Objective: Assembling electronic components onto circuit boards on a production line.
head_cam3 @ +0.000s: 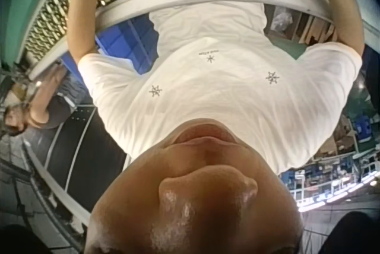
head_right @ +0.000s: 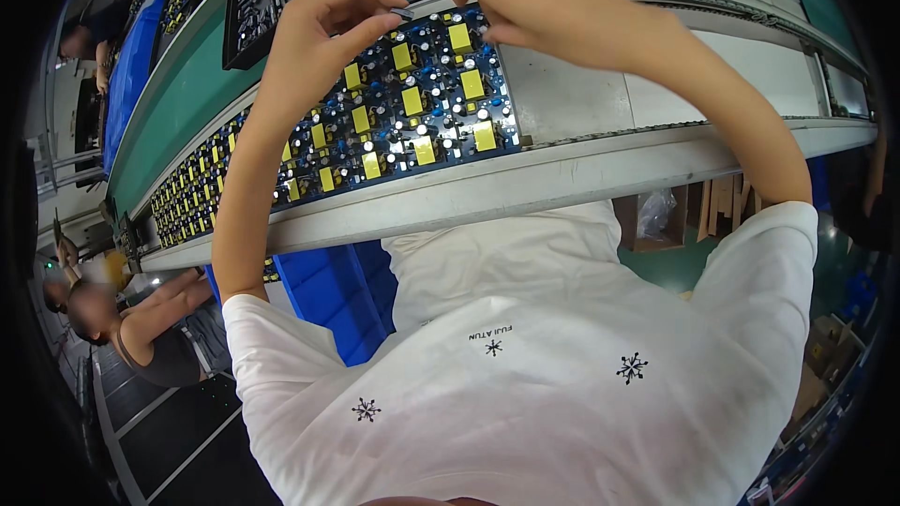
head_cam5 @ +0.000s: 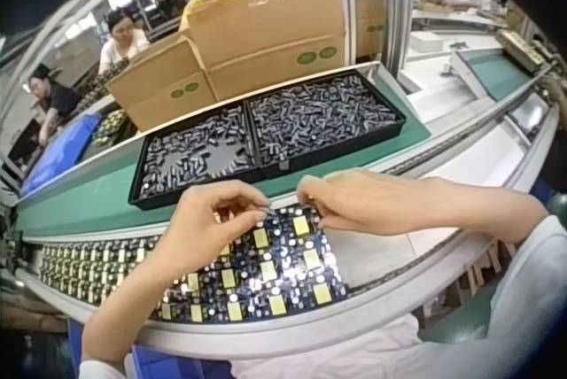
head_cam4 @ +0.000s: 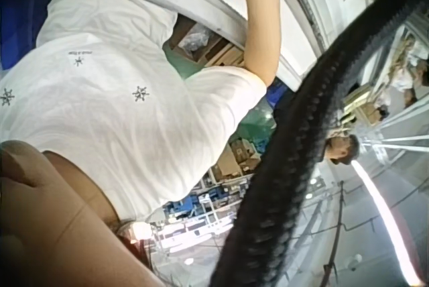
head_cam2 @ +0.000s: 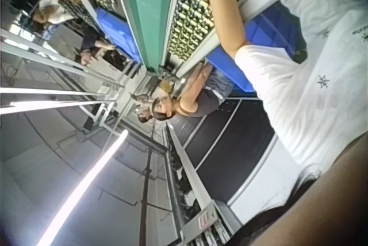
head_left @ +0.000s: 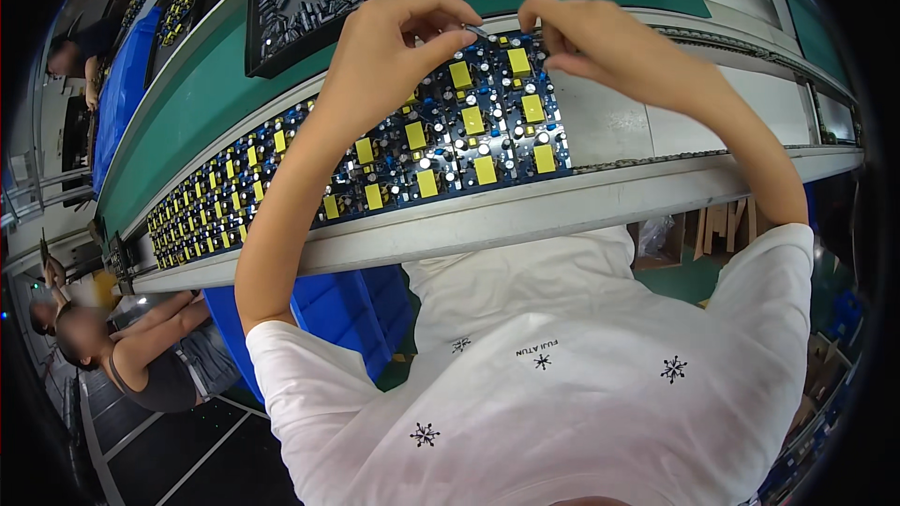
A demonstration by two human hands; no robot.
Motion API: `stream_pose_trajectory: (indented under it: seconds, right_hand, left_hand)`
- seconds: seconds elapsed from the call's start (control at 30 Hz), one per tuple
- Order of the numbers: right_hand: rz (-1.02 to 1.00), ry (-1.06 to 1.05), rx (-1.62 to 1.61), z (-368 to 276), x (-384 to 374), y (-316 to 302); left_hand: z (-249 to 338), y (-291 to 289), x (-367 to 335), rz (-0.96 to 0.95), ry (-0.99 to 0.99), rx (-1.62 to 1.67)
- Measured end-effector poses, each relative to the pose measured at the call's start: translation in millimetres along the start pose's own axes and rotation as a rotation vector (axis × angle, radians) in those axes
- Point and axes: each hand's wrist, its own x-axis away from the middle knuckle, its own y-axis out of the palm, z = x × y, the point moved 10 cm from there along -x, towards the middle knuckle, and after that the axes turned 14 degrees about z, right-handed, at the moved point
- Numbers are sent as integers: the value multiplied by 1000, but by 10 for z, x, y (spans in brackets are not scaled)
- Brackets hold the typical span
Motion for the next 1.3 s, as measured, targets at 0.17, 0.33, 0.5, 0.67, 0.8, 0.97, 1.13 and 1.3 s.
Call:
stream_pose_trajectory:
  seconds: [0.17, 0.33, 0.5, 0.67, 0.8, 0.97, 1.13, 1.3]
  right_hand:
    - [188, -393, 215, -379, -602, -360]
    - [-176, -157, 502, 8, -1350, 206]
    - [-440, 76, 729, 159, -1639, 607]
    - [-395, 158, 644, 254, -1585, 618]
    - [-55, -139, 602, 348, -1667, 653]
    - [-39, -96, 568, 123, -1655, 563]
    - [44, -128, 523, 271, -1585, 534]
    - [133, -235, 491, 171, -1572, 508]
  left_hand:
    - [197, 251, 56, -136, 43, -86]
    - [392, 670, 156, -217, 151, -201]
    - [425, 738, 294, -130, 334, -449]
    - [371, 714, 317, -80, 275, -478]
    - [378, 727, 327, -57, 290, -443]
    - [432, 709, 340, -37, 325, -499]
    - [498, 748, 335, -30, 339, -512]
    - [560, 746, 353, -33, 391, -526]
